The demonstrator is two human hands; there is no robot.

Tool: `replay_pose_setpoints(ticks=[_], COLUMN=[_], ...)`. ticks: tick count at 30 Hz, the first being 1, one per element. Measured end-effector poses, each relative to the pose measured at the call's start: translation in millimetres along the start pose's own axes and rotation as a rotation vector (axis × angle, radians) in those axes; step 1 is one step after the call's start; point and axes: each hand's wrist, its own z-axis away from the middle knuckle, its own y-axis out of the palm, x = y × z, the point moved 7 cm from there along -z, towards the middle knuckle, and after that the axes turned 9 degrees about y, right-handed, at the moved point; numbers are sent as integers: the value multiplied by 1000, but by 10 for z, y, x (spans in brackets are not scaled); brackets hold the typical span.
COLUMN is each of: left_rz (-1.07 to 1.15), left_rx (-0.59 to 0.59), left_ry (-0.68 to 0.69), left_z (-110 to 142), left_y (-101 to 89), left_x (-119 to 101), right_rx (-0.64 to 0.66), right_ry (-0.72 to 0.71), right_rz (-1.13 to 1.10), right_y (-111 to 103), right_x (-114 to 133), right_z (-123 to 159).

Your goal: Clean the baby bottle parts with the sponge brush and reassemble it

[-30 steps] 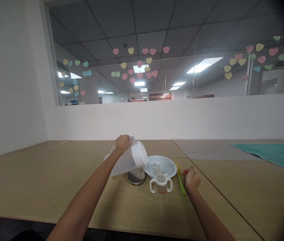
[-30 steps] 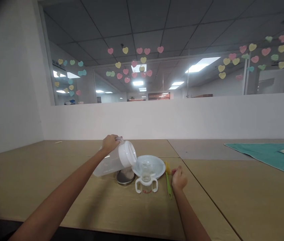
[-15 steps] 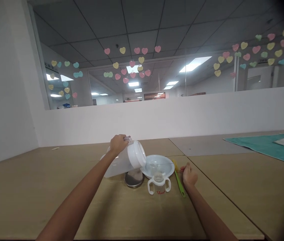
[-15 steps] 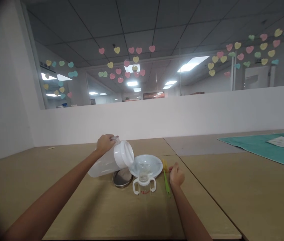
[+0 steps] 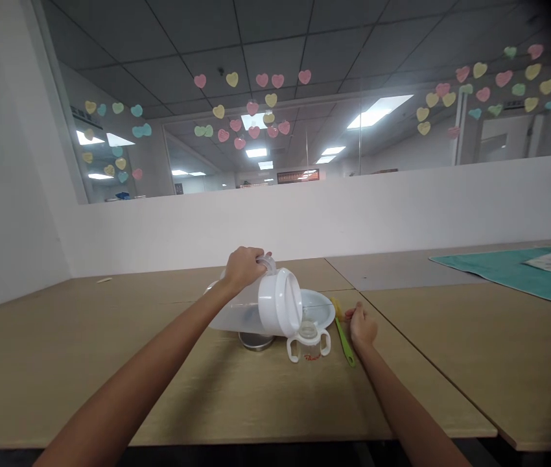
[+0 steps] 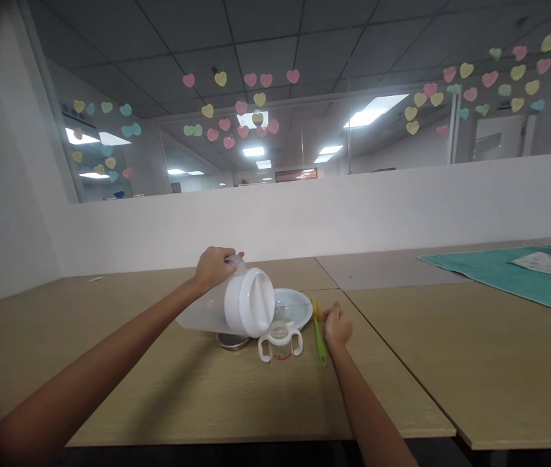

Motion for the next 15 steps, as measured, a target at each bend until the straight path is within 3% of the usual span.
replay_pose_setpoints(ticks=[8,15], left_rz=[50,23], left_rx=[-53,-13], left_ry=[-38,1], left_z=[0,21], left_y=[-54,-45], left_x=[78,-91], right_rx=[27,22], right_ry=[10,5], right_rz=[32,38], right_y=[16,-5], right_x=[-6,24], right_z=[-12,14])
